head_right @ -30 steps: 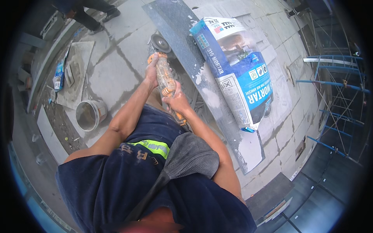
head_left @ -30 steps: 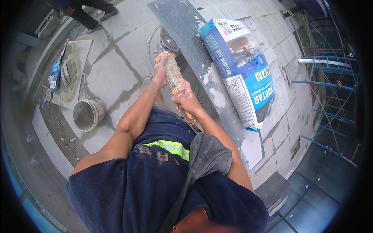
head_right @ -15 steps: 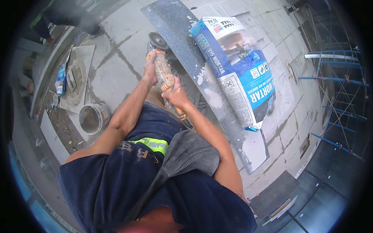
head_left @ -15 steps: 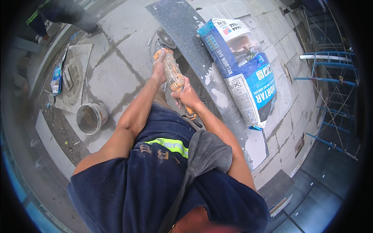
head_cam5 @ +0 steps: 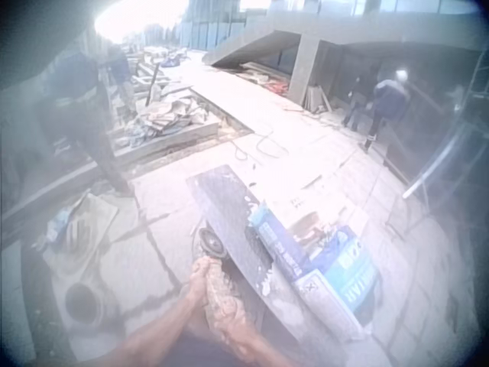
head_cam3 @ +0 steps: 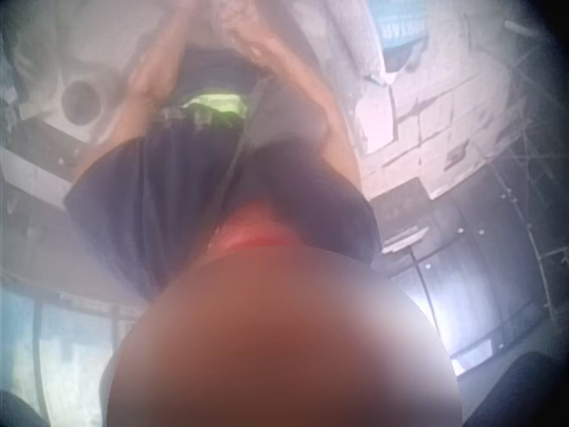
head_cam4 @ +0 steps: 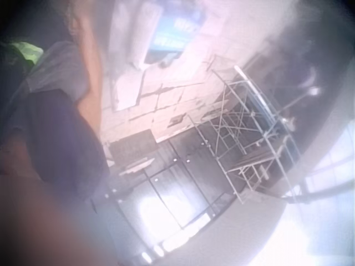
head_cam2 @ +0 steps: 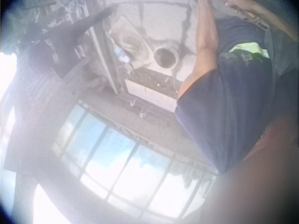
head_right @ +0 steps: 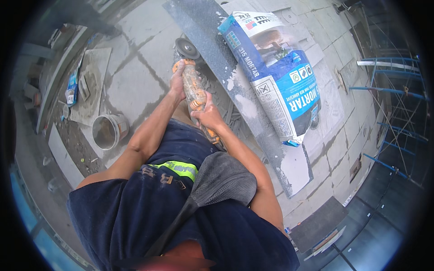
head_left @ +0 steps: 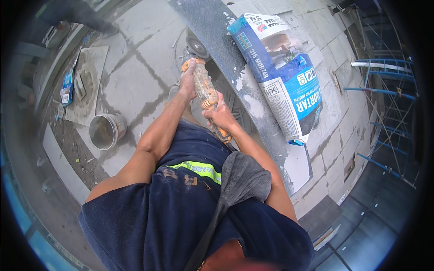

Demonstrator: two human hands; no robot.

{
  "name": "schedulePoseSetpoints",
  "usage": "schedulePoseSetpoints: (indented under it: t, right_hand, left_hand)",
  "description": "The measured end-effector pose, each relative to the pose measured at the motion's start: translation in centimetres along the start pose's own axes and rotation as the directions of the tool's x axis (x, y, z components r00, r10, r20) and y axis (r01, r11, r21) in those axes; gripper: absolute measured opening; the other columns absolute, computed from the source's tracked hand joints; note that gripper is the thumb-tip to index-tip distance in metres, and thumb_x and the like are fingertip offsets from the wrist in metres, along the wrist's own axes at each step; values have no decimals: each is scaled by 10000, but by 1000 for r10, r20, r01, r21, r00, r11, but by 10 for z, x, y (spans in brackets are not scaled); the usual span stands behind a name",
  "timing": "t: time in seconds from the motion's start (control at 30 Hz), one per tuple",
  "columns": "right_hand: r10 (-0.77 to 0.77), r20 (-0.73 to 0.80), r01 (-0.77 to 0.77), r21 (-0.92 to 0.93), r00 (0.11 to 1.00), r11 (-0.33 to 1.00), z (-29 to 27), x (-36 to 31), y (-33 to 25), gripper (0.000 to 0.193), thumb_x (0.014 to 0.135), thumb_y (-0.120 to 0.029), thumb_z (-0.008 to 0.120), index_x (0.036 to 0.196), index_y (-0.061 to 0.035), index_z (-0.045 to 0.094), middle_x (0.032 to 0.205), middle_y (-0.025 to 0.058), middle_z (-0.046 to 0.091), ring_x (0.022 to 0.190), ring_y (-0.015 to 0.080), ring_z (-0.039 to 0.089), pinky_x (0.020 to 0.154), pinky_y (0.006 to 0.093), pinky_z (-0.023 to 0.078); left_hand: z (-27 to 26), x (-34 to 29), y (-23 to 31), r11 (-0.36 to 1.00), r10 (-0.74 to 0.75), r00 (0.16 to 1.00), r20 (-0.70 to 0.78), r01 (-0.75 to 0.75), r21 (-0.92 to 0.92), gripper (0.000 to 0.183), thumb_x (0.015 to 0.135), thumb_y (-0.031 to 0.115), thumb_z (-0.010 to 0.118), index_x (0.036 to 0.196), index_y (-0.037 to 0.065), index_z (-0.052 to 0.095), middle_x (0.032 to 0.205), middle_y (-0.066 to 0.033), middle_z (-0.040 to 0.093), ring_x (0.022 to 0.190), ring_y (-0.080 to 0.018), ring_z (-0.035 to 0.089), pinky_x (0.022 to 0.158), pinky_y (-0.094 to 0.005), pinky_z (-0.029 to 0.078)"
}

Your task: The person uses an angle grinder to cut a large rectangular tile on a construction site floor. Another worker assists by holding the tile steady during the cut. The person completes the cut and hands the grinder to the coworker.

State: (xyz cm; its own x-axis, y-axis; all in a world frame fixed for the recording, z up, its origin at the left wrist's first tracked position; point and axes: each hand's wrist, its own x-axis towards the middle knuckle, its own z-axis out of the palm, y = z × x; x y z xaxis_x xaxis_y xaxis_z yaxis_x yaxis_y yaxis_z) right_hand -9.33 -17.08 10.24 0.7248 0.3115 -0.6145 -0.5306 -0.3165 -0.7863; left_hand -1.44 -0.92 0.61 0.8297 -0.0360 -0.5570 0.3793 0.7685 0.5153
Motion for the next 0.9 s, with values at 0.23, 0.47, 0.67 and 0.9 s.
schedulePoseSetpoints:
  t: [0.23,0.47,0.67,0.9]
  right_hand:
    - [-14,6,13,37,1000,999,-1,-7,7,833,846,-22,712,1523,-80,229,945,108,636,552,153,618,489,307,520]
    - [-14,49,12,27,999,1000,-5,-11,12,946,827,-52,721,1565,-55,127,1017,172,674,549,181,636,512,330,530]
    - [-32,29,31,40,999,999,-5,-9,19,948,832,-62,717,1568,-55,120,984,182,689,548,187,647,504,335,530]
    - [-32,34,31,25,999,999,-3,7,10,938,829,-60,716,1567,-51,137,949,187,691,540,200,647,472,342,528]
  left_hand:
    - [3,-9,-7,998,37,999,10,-36,-59,569,972,547,657,1165,15,605,860,-124,662,686,-289,703,623,-455,618]
    - [8,-19,-9,999,17,999,-35,-18,-49,555,970,529,669,1167,15,597,864,-124,662,697,-282,700,636,-456,626]
    - [8,-19,-10,996,26,999,-30,-28,-81,534,966,511,685,1145,17,592,857,-127,657,678,-280,696,619,-459,626]
    - [4,-3,3,1000,13,1000,-24,-14,-27,578,973,584,628,1162,38,599,868,-123,664,718,-293,698,629,-457,610]
